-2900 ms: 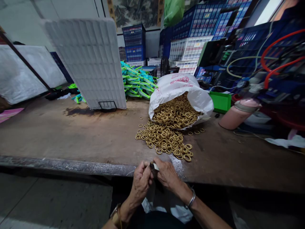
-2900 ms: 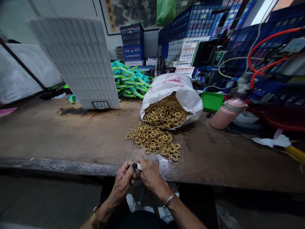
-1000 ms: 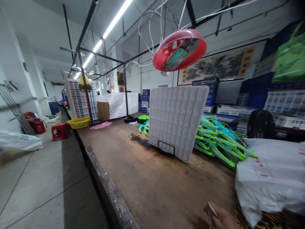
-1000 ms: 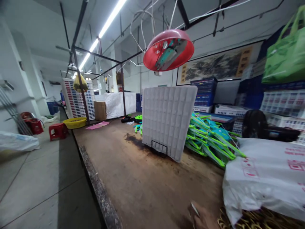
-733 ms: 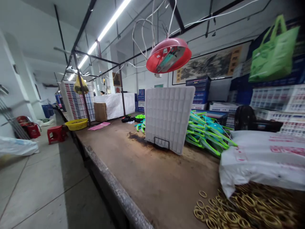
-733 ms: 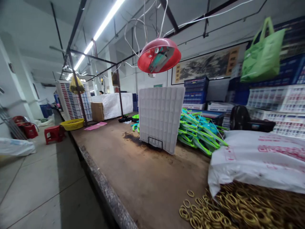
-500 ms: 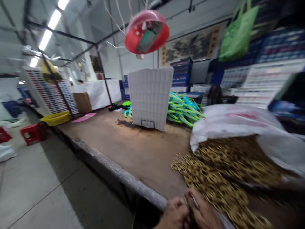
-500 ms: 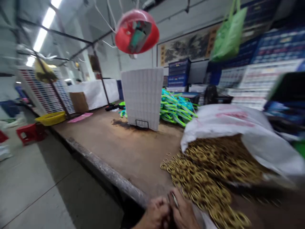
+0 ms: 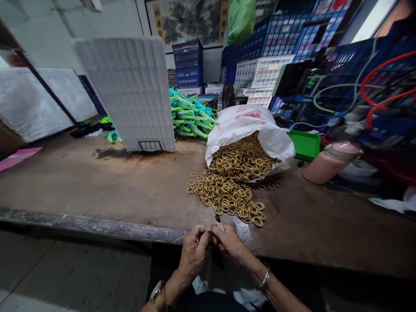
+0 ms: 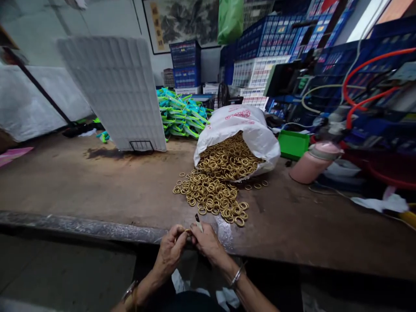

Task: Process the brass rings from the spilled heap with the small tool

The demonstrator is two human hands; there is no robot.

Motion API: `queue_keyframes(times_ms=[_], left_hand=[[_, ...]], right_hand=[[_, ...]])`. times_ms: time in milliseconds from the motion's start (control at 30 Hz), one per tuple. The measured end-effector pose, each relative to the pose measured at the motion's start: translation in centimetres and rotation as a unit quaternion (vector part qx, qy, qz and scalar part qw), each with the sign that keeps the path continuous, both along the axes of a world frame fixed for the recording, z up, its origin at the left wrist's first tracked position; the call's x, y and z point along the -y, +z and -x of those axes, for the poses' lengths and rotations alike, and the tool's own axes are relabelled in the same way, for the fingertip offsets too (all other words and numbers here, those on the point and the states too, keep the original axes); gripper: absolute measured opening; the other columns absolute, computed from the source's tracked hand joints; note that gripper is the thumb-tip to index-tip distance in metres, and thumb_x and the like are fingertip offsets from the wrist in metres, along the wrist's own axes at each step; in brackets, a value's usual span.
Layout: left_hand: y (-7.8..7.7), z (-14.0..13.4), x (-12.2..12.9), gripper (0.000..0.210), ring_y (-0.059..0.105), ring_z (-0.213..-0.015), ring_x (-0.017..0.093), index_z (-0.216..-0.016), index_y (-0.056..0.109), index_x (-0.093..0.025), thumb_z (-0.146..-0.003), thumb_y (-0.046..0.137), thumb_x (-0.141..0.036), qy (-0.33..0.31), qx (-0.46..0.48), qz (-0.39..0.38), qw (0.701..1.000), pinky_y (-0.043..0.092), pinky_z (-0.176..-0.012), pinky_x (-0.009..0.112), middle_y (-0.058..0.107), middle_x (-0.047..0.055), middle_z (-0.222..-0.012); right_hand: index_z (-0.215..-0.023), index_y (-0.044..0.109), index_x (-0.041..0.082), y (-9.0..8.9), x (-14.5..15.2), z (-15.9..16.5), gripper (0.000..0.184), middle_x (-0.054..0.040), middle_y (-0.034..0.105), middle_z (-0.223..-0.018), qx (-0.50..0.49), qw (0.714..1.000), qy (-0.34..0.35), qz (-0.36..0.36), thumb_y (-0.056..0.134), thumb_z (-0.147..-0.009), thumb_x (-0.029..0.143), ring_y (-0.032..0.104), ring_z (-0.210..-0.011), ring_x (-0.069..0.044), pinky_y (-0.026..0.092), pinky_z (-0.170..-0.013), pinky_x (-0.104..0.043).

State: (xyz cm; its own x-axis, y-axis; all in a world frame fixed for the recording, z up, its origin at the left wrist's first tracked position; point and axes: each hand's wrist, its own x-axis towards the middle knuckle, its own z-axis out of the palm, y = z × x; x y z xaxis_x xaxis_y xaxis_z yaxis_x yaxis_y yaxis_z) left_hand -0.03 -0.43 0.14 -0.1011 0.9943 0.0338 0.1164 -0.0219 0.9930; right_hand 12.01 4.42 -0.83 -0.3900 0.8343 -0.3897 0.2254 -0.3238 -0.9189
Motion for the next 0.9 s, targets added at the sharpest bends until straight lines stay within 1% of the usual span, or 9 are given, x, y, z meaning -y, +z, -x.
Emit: queue_keyframes(times_ms=[67,167,233,367,467,533,600,767,900], left_hand=[[0.0,-0.1,-0.2,0.021,0.05,-0.058,0.011,-0.069,0.052,-0.017,-0.081,0.044,-0.031,-0.009,0.035,0.009,0.999,0.039,-0.058,0.021,0.056,-0.001,-0.061],[0.2,-0.4,-0.4,0.022,0.05,-0.056,0.01,-0.068,0.052,-0.016,-0.081,0.045,-0.032,-0.013,0.077,0.025,0.997,0.04,-0.058,0.021,0.055,-0.002,-0.061],[0.3,-0.5,-0.5,0.023,0.047,-0.053,0.008,-0.067,0.052,-0.016,-0.08,0.048,-0.034,-0.007,0.093,0.047,0.995,0.038,-0.053,0.019,0.053,-0.002,-0.06],[-0.1,-0.4,-0.5,0.027,0.034,-0.039,0.004,-0.071,0.051,-0.016,-0.074,0.053,-0.042,-0.003,0.116,0.131,0.985,0.026,-0.039,0.016,0.043,-0.007,-0.05],[-0.3,-0.2,-0.4,0.032,0.032,-0.035,0.003,-0.072,0.048,-0.017,-0.073,0.052,-0.049,-0.019,0.131,0.167,0.977,0.023,-0.035,0.015,0.042,-0.008,-0.048],[-0.1,-0.2,-0.2,0.034,0.033,-0.035,0.003,-0.071,0.046,-0.017,-0.073,0.051,-0.051,-0.025,0.139,0.179,0.974,0.023,-0.034,0.015,0.043,-0.007,-0.049],[0.1,-0.3,-0.1,0.035,0.033,-0.035,0.003,-0.069,0.045,-0.017,-0.072,0.051,-0.052,-0.031,0.153,0.19,0.969,0.022,-0.033,0.014,0.043,-0.007,-0.05],[0.4,-0.4,0.4,0.035,0.031,-0.034,0.002,-0.068,0.044,-0.018,-0.071,0.053,-0.051,-0.032,0.208,0.201,0.957,0.019,-0.032,0.014,0.043,-0.008,-0.05],[0.7,-0.5,0.9,0.032,0.032,-0.035,0.002,-0.069,0.043,-0.018,-0.073,0.053,-0.048,-0.039,0.238,0.195,0.951,0.019,-0.033,0.014,0.043,-0.008,-0.05]], right_hand=[[-0.06,0.044,0.018,0.2,0.0,0.0,0.04,0.0087,0.032,-0.038,-0.001,1.0,-0.004,-0.004,0.04,-0.074,0.055,0.026,-0.032,-0.004,0.017,-0.031,-0.016],[-0.064,0.046,0.018,0.3,-0.1,0.0,0.04,0.0073,0.039,-0.042,-0.028,1.0,-0.002,0.007,0.041,-0.074,0.057,0.028,-0.033,-0.004,0.018,-0.032,-0.017],[-0.068,0.046,0.018,0.3,-0.1,0.0,0.038,0.0067,0.042,-0.047,-0.045,0.999,-0.011,-0.001,0.043,-0.073,0.055,0.029,-0.034,-0.004,0.02,-0.033,-0.017],[-0.069,0.045,0.018,0.2,-0.3,-0.2,0.027,0.0073,0.043,-0.051,-0.042,0.997,-0.027,-0.053,0.047,-0.074,0.045,0.032,-0.039,-0.004,0.027,-0.039,-0.017],[-0.068,0.047,0.017,0.4,-0.5,-0.4,0.022,0.0056,0.045,-0.053,-0.022,0.994,-0.011,-0.106,0.05,-0.075,0.038,0.039,-0.047,-0.007,0.033,-0.047,-0.019],[-0.069,0.048,0.017,0.6,-0.5,-0.5,0.021,0.0043,0.048,-0.056,-0.02,0.991,0.005,-0.131,0.049,-0.076,0.037,0.042,-0.052,-0.008,0.035,-0.051,-0.019],[-0.07,0.048,0.017,0.9,-0.3,-0.7,0.02,0.0037,0.049,-0.056,-0.025,0.99,0.014,-0.141,0.048,-0.077,0.036,0.043,-0.054,-0.008,0.035,-0.052,-0.02],[-0.071,0.047,0.017,1.7,0.4,-0.8,0.021,0.005,0.046,-0.055,-0.056,0.991,0.008,-0.123,0.046,-0.079,0.036,0.039,-0.049,-0.007,0.033,-0.048,-0.019],[-0.072,0.047,0.017,2.1,0.7,-0.8,0.021,0.0054,0.044,-0.054,-0.064,0.99,0.007,-0.128,0.045,-0.079,0.037,0.037,-0.047,-0.006,0.033,-0.046,-0.018]])
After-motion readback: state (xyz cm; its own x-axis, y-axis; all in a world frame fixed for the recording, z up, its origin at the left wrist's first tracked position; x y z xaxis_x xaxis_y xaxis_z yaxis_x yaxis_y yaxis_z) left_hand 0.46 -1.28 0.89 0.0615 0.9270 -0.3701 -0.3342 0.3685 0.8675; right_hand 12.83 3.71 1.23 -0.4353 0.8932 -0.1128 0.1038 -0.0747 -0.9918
